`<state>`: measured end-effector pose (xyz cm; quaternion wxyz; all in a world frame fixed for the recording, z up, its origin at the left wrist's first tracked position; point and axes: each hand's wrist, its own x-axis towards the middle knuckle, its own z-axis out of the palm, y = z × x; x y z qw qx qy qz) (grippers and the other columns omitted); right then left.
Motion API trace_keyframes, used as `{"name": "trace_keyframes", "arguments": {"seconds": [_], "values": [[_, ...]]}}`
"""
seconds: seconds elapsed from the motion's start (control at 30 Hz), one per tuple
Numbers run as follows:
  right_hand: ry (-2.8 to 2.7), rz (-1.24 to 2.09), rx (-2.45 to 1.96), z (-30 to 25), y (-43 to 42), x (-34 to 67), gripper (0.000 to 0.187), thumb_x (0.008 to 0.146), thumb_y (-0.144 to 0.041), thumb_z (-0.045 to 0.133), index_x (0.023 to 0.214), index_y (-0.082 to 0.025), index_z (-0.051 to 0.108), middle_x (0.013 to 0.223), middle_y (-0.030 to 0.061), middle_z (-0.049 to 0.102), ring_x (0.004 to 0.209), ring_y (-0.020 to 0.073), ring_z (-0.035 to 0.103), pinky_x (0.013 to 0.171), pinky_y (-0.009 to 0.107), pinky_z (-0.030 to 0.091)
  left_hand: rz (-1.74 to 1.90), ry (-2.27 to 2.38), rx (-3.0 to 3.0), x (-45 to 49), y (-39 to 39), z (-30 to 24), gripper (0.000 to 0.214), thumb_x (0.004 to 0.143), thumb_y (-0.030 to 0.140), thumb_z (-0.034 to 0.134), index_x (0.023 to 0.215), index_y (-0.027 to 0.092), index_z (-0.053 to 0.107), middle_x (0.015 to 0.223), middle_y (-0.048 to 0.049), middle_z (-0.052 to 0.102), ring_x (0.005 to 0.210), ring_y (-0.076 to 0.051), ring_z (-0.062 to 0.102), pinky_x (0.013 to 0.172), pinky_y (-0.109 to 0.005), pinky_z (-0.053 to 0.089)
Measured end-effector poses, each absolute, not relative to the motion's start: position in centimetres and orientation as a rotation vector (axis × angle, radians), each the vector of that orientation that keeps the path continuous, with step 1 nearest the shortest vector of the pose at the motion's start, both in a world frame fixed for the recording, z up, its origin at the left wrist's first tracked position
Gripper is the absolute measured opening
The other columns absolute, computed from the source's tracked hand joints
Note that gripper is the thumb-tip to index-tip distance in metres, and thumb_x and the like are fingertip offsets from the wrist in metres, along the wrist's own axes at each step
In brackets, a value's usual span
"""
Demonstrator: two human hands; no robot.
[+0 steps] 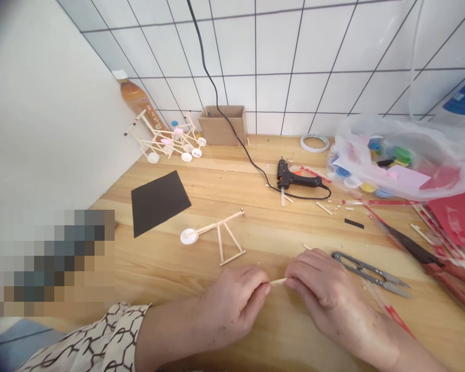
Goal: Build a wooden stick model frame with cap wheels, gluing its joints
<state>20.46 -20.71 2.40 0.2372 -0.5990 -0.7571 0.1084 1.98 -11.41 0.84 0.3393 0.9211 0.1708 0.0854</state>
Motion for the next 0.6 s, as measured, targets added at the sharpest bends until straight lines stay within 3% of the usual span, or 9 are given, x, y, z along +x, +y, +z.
{"name": "trace_keyframes", "arguments": {"seconds": [0.43,0.6], "values": [[-2.058,0.29,-1.632,2.69,-20.42,19.83,0.017,0.09,-0.018,0.045,0.079,-0.02,0.058,0.067,0.0013,0.06,0.063,0.0145,0.056,0.06,0.029,0.043,0.262,0.441,2.453,1.94,-11.36,0.67,0.02,0.089,0.02,0.036,0.077,0.017,0.051,0.07,-0.0026,0.06,0.059,-0.014,0.052,0.054,-0.027,0.037],[-2.081,0.28,-1.607,2.57,-20.53,20.05,0.015,0.089,-0.014,0.045,0.088,-0.02,0.059,0.076,0.0036,0.061,0.072,0.0164,0.057,0.065,0.031,0.042,0.225,0.507,2.418,1.94,-11.19,0.77,0.019,0.088,0.022,0.037,0.075,0.017,0.05,0.069,-0.0028,0.06,0.059,-0.015,0.053,0.055,-0.027,0.038]]}}
